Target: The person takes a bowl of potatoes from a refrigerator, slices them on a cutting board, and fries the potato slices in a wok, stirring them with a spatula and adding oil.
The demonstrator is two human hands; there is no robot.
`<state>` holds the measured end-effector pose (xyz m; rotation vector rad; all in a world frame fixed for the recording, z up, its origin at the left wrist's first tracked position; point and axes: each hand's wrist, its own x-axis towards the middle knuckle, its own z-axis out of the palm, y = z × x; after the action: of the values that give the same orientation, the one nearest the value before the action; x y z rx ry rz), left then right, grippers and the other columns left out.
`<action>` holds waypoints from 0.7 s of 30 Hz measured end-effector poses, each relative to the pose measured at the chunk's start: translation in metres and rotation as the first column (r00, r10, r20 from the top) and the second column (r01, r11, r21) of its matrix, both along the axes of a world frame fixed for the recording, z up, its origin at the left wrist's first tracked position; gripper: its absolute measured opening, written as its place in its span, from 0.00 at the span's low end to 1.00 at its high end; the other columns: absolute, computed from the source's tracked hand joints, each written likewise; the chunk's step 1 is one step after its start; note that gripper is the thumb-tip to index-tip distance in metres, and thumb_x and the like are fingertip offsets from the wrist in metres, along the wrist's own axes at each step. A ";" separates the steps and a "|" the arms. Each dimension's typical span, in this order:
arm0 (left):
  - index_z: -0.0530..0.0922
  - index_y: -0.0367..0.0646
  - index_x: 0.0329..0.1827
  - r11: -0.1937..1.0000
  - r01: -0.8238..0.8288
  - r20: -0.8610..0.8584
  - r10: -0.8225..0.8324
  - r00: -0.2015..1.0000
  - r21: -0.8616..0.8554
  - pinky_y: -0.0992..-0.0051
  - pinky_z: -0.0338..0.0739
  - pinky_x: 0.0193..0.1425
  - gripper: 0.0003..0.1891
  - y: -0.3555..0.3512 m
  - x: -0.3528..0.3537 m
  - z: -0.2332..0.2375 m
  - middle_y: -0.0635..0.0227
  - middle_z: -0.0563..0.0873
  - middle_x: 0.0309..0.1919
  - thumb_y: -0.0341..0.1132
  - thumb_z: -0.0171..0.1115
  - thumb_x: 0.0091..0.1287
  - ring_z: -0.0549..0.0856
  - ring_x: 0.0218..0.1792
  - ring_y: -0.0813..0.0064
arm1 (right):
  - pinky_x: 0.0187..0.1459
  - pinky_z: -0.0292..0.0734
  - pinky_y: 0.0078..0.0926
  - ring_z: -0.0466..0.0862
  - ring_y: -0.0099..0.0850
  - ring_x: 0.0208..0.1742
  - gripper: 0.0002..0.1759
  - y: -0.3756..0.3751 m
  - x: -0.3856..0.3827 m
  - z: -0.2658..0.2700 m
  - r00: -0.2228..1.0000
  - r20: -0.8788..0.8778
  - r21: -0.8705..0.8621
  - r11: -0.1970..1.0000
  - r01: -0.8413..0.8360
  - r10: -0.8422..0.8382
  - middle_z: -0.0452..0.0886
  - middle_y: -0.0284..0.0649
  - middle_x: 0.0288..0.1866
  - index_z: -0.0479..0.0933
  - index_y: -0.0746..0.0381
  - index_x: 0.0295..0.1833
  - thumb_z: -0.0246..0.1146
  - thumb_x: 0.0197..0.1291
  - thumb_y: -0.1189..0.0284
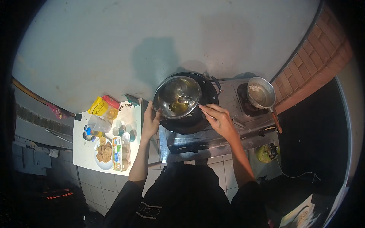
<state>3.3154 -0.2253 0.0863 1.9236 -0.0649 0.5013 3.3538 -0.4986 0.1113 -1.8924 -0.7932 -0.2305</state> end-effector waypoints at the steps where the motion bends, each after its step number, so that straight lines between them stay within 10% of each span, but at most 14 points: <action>1: 0.67 0.32 0.46 1.000 0.001 0.000 -0.001 1.000 -0.013 0.77 0.64 0.26 0.08 -0.001 0.001 0.000 0.63 0.68 0.20 0.24 0.54 0.68 0.68 0.23 0.82 | 0.36 0.77 0.26 0.82 0.33 0.35 0.20 -0.001 0.000 0.001 1.000 -0.001 0.000 1.000 0.000 0.000 0.82 0.46 0.44 0.80 0.64 0.55 0.62 0.56 0.86; 21: 0.66 0.34 0.44 0.999 0.013 -0.082 -0.009 0.997 0.042 0.78 0.65 0.25 0.07 -0.007 0.003 0.007 0.60 0.72 0.21 0.23 0.53 0.67 0.70 0.22 0.81 | 0.41 0.79 0.29 0.82 0.40 0.39 0.20 -0.007 -0.007 0.006 0.995 0.098 -0.114 0.992 0.045 -0.033 0.81 0.46 0.47 0.80 0.63 0.56 0.63 0.56 0.84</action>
<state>3.3187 -0.2323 0.0935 1.9828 -0.0334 0.4158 3.3471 -0.5059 0.1172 -2.0200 -0.8506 -0.3075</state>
